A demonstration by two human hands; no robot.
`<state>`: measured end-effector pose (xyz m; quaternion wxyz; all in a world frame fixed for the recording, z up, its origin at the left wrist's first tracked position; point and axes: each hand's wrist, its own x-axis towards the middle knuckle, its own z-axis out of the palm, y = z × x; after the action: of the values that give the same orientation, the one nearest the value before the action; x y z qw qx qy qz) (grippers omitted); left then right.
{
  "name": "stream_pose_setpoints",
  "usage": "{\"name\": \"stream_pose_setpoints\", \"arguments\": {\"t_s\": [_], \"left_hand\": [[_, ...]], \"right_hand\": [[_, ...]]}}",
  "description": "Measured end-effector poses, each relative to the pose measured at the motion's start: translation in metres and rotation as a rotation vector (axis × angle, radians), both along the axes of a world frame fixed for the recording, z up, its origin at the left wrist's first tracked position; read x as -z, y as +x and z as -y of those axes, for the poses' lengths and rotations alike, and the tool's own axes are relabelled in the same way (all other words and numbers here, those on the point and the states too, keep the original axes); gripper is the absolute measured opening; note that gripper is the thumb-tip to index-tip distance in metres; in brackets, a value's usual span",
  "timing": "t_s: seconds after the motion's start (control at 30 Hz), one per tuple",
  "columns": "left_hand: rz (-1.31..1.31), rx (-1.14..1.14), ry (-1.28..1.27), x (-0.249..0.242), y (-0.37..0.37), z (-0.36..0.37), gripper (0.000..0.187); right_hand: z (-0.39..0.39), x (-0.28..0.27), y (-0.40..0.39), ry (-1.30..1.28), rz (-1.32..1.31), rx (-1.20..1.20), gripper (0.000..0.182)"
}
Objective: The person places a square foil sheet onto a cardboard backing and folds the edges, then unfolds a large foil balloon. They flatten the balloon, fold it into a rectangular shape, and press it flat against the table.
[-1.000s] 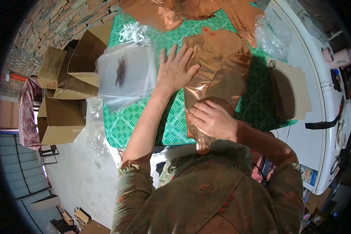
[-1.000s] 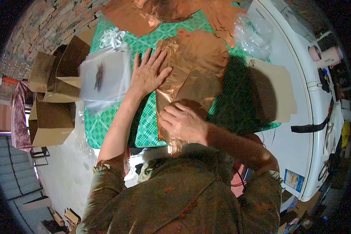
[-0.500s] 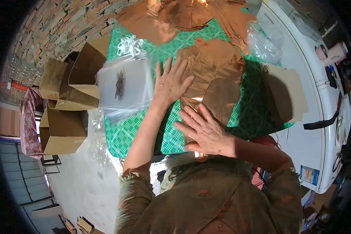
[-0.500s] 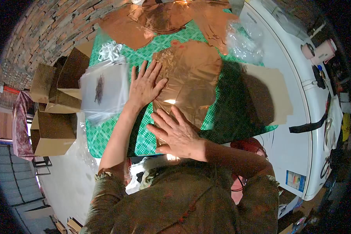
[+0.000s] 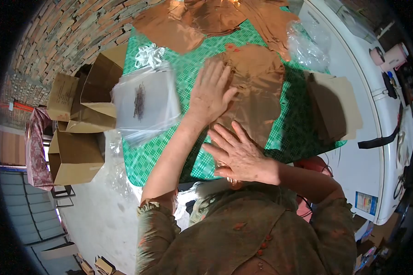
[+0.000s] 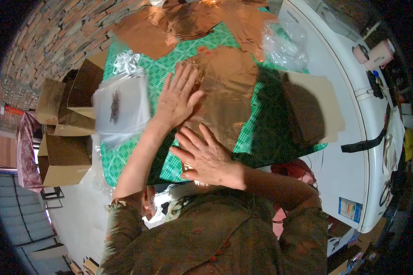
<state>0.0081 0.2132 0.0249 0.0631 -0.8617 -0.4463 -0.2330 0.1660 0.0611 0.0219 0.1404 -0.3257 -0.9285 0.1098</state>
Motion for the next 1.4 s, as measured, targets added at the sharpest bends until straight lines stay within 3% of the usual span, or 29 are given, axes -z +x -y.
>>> {"name": "stream_pose_setpoints", "arguments": {"t_s": [0.17,0.43,0.53,0.57,0.7,0.8,0.87,0.93,1.07,1.17,1.27,1.4], "left_hand": [[-0.031,0.003,-0.057,0.023,0.013,0.004,0.065],[0.002,0.004,-0.075,0.021,0.014,0.006,0.066],[-0.010,-0.001,-0.090,0.020,0.013,0.007,0.066],[-0.025,-0.007,-0.108,0.019,0.013,0.007,0.066],[-0.030,-0.012,-0.120,0.020,0.013,0.007,0.066],[-0.043,-0.021,-0.118,0.019,0.013,0.007,0.066],[-0.048,-0.024,-0.120,0.019,0.013,0.007,0.066],[-0.062,-0.029,-0.116,0.022,0.012,0.007,0.067],[-0.137,-0.041,-0.113,0.019,0.013,0.005,0.071],[-0.126,-0.037,-0.133,0.022,0.012,0.004,0.073],[-0.084,-0.038,-0.152,0.022,0.014,0.004,0.070],[-0.040,-0.034,-0.147,0.021,0.014,0.006,0.067]], "right_hand": [[0.000,0.003,0.000,-0.019,0.001,0.007,0.080],[0.006,0.012,-0.003,0.054,0.027,0.048,0.084],[0.025,0.011,-0.001,-0.070,-0.053,-0.013,0.074],[0.033,0.023,0.000,0.244,0.143,0.004,0.062],[0.054,0.033,0.008,0.480,0.152,-0.002,0.073],[0.067,0.012,0.016,0.234,0.049,-0.176,0.072],[0.050,-0.038,0.024,-0.322,-0.152,-0.271,0.067],[0.005,-0.040,0.024,-0.175,-0.383,-0.186,0.057],[-0.096,-0.034,0.018,-0.145,-0.530,0.147,0.047],[-0.159,-0.015,0.026,-0.136,-0.330,0.121,0.043],[-0.205,0.034,0.042,0.394,-0.121,0.137,0.040],[-0.212,0.002,0.081,0.487,0.204,0.433,0.038]]}}
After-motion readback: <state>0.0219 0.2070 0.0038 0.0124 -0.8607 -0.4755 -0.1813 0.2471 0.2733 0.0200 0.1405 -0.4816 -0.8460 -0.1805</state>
